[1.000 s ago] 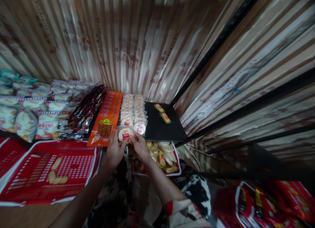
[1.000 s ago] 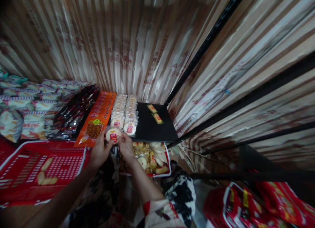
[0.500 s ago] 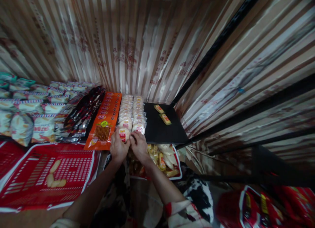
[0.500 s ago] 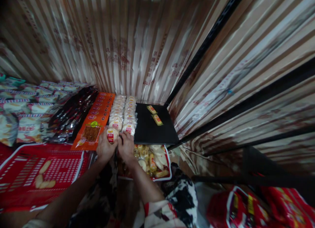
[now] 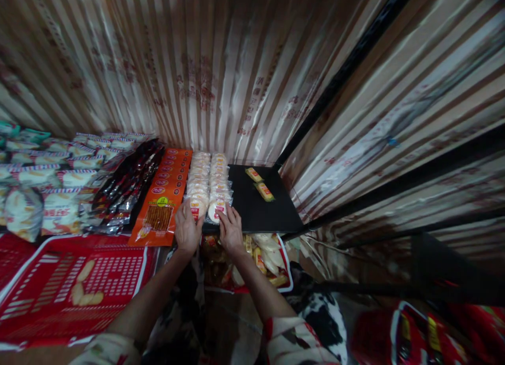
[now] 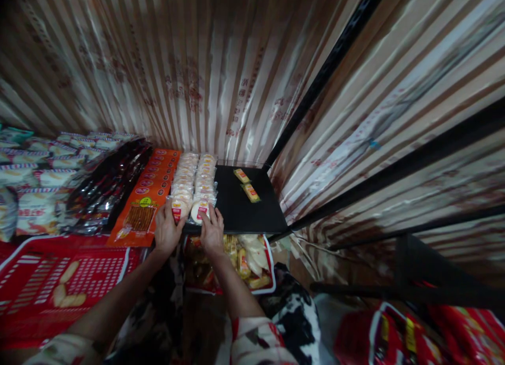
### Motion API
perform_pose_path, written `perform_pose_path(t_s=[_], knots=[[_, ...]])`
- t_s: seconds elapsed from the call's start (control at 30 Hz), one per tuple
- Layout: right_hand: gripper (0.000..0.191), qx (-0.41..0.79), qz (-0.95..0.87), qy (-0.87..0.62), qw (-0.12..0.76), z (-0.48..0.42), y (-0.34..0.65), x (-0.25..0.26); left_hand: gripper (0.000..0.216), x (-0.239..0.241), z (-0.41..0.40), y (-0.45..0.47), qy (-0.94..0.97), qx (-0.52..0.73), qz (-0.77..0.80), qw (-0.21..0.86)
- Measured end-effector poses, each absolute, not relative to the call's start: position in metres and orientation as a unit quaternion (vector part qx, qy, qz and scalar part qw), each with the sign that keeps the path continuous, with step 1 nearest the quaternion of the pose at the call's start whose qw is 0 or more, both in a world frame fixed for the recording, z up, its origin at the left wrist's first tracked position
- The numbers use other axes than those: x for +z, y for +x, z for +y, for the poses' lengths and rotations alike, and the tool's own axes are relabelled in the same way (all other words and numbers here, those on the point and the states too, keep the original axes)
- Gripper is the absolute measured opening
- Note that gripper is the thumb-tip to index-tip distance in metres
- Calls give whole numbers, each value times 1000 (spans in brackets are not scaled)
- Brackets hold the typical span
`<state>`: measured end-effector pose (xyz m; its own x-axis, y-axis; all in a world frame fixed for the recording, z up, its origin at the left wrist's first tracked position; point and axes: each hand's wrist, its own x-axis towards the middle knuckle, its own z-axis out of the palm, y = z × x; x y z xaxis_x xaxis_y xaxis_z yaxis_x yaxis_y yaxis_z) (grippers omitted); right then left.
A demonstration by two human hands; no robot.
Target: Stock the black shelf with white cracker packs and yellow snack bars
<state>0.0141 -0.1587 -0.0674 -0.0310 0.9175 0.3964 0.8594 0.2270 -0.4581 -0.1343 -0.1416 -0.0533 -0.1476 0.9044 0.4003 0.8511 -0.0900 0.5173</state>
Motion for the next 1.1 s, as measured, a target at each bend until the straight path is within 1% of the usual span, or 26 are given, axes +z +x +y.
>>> perform_pose_path(t_s=[0.17, 0.33, 0.5, 0.77, 1.1], knots=[[41, 60, -709, -627, 316, -159, 13, -69, 55, -47, -143, -128, 657, 326, 679, 14], [41, 60, -705, -636, 308, -161, 12, -70, 52, -52, -146, -125, 672, 333, 661, -16], [41, 55, -711, -631, 305, -162, 12, -71, 54, -59, -144, -127, 676, 341, 653, -36], [44, 44, -709, -640, 294, -162, 11, -75, 56, -63, -138, -127, 647, 366, 669, -5], [41, 32, -707, -641, 298, -163, 10, -77, 57, -59, -138, -123, 623, 376, 686, 1]])
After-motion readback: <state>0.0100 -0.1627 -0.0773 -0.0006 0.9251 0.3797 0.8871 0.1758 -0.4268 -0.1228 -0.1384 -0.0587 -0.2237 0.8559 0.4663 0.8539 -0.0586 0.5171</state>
